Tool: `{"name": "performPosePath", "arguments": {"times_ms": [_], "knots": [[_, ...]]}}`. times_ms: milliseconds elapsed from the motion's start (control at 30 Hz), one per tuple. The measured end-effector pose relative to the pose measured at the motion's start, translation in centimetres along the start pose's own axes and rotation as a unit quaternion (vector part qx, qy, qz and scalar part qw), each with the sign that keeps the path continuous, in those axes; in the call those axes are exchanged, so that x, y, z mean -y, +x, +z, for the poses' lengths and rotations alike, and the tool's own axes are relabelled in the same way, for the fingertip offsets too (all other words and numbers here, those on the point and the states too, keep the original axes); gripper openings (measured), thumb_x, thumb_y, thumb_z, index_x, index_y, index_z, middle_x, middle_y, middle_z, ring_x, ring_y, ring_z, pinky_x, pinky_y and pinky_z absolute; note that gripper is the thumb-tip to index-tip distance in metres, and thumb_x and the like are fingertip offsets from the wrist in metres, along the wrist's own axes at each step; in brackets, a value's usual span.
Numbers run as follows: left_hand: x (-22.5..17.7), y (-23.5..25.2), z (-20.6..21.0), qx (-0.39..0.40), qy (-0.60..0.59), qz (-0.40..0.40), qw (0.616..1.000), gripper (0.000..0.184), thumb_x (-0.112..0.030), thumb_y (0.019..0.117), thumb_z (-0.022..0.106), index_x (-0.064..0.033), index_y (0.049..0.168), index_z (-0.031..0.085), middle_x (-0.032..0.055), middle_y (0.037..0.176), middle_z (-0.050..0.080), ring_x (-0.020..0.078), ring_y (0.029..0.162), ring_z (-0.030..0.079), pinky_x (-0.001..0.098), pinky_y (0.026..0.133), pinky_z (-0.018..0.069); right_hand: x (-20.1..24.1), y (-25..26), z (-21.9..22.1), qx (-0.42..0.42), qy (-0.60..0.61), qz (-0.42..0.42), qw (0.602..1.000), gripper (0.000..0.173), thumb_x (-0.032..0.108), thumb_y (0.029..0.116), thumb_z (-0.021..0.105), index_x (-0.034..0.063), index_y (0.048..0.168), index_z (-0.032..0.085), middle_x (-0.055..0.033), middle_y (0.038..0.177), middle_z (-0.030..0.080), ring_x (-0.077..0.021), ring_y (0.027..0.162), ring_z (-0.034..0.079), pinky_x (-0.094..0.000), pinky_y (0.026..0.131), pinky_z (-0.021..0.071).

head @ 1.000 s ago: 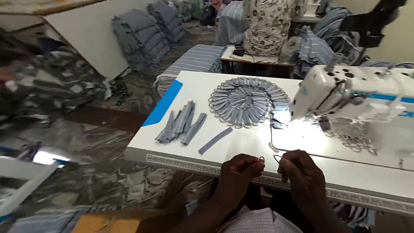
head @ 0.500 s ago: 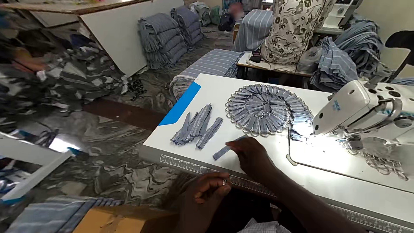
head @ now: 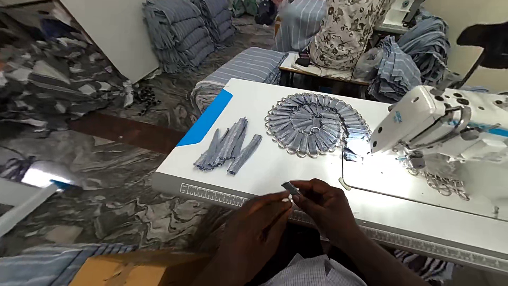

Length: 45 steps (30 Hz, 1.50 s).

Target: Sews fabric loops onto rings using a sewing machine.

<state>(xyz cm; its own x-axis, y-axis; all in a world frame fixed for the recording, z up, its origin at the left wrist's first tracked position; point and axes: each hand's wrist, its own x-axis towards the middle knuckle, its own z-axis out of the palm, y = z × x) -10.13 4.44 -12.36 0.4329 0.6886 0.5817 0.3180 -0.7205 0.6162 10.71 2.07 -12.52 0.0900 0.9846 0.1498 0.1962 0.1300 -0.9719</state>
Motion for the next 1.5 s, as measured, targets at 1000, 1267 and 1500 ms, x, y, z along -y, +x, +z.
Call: {"name": "performPosePath", "arguments": {"times_ms": [1000,1267,1500], "knots": [[-3.8,6.2,6.4,0.128,-0.297,-0.255,0.911,0.013,-0.019,0.1037,0.061,-0.0093,0.105,0.070,0.0063,0.104,0.071,0.0200,0.085,0.069,0.0342,0.073,0.0613,-1.4,-7.9,-4.0,-0.112,0.222,0.053,0.967,0.026,0.011,0.0951,0.073,0.0129,0.112,0.054,-0.0117,0.089,0.068,-0.0198,0.068,0.068,-0.0293,0.059,0.0592],[-2.5,7.3,6.5,0.135,0.008,-0.025,0.991,0.023,-0.029,0.1038,0.061,-0.0128,0.119,0.066,-0.0067,0.083,0.072,0.0024,0.066,0.065,0.0231,0.058,0.0547,-2.5,-9.5,-5.8,0.043,0.221,-0.033,0.974,0.032,0.007,0.1023,0.060,0.0034,0.133,0.067,-0.0171,0.120,0.072,-0.0245,0.102,0.073,-0.0372,0.089,0.0630],[-5.4,6.8,5.1,0.213,-0.214,-0.132,0.944,0.012,-0.018,0.1026,0.063,-0.0106,0.105,0.073,0.0003,0.090,0.075,0.0119,0.068,0.069,0.0257,0.057,0.0601,-0.9,-8.4,-5.5,-0.099,0.063,-0.033,0.993,0.015,0.021,0.1003,0.067,0.0105,0.108,0.075,-0.0016,0.075,0.068,-0.0093,0.054,0.058,-0.0218,0.048,0.0514]]}}
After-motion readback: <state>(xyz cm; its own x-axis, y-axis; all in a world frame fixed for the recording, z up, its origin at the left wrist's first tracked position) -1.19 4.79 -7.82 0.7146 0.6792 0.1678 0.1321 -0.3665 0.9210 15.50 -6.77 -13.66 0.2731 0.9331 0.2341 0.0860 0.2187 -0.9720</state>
